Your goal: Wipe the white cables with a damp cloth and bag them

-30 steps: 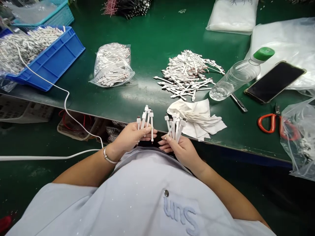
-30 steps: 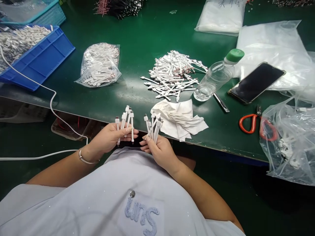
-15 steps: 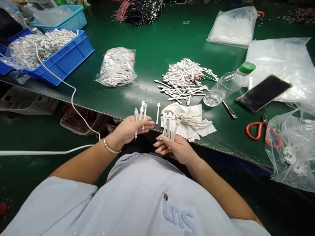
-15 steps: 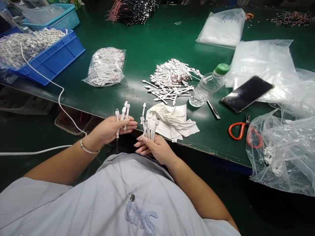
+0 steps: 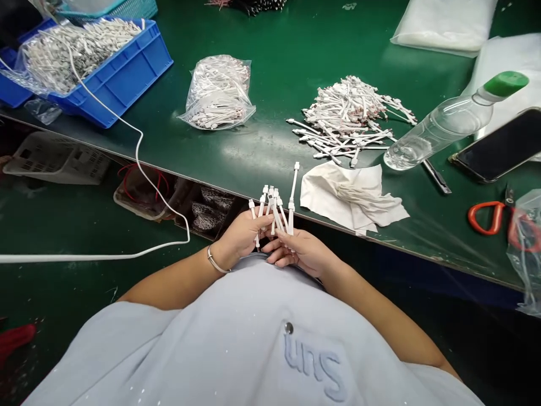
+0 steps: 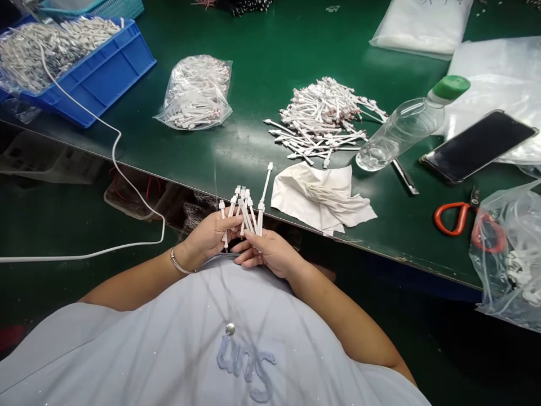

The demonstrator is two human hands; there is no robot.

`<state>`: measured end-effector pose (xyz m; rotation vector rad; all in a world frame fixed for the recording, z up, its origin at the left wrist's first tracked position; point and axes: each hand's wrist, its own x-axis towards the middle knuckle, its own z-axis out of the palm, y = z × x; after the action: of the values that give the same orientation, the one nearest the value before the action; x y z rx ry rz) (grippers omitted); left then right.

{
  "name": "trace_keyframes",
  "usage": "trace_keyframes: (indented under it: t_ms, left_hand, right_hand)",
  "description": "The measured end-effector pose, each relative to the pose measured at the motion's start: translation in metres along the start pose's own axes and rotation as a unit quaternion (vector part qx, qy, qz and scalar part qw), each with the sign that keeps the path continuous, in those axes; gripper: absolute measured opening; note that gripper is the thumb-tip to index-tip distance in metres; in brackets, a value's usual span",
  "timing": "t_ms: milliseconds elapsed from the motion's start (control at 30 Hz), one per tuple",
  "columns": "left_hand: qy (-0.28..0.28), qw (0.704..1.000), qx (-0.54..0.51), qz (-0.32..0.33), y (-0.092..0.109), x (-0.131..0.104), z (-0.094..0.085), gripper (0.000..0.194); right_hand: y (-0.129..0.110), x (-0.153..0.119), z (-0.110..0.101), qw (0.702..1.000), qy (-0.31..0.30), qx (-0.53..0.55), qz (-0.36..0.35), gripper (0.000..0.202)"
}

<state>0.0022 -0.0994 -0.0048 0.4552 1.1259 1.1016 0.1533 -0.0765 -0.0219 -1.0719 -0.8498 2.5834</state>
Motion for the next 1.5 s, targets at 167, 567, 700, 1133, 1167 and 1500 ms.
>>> trace_keyframes:
  t_ms: [167,567,700,1133,1167,1500]
  left_hand:
    - [-0.025,1.000,0.000,-0.009,0.006,0.005,-0.011,0.025]
    - [-0.056,0.998,0.022,-0.029,0.010,0.005,-0.024,0.026]
    - [-0.061,0.998,0.002,-0.033,0.015,0.005,-0.025,0.026]
    - [-0.013,0.995,-0.044,-0.089,0.019,0.010,-0.031,0.029]
    - [-0.014,0.994,-0.042,-0.095,0.020,0.011,-0.031,0.029]
    - [-0.020,0.993,-0.044,-0.111,0.026,0.013,-0.035,0.026]
  right_hand:
    - [0.006,0.007,0.012,0.996,0.078,-0.007,-0.050,0.013]
    - [0.004,0.015,0.021,0.983,0.127,-0.107,-0.075,0.034]
    - [0.004,0.014,0.018,0.959,0.181,-0.184,-0.116,0.045]
    - [-0.024,0.013,0.019,0.955,0.238,-0.081,-0.159,0.052]
    - [-0.024,0.011,0.019,0.956,0.237,-0.088,-0.147,0.052]
    - [-0.026,0.003,0.012,0.992,0.049,-0.044,-0.104,0.042]
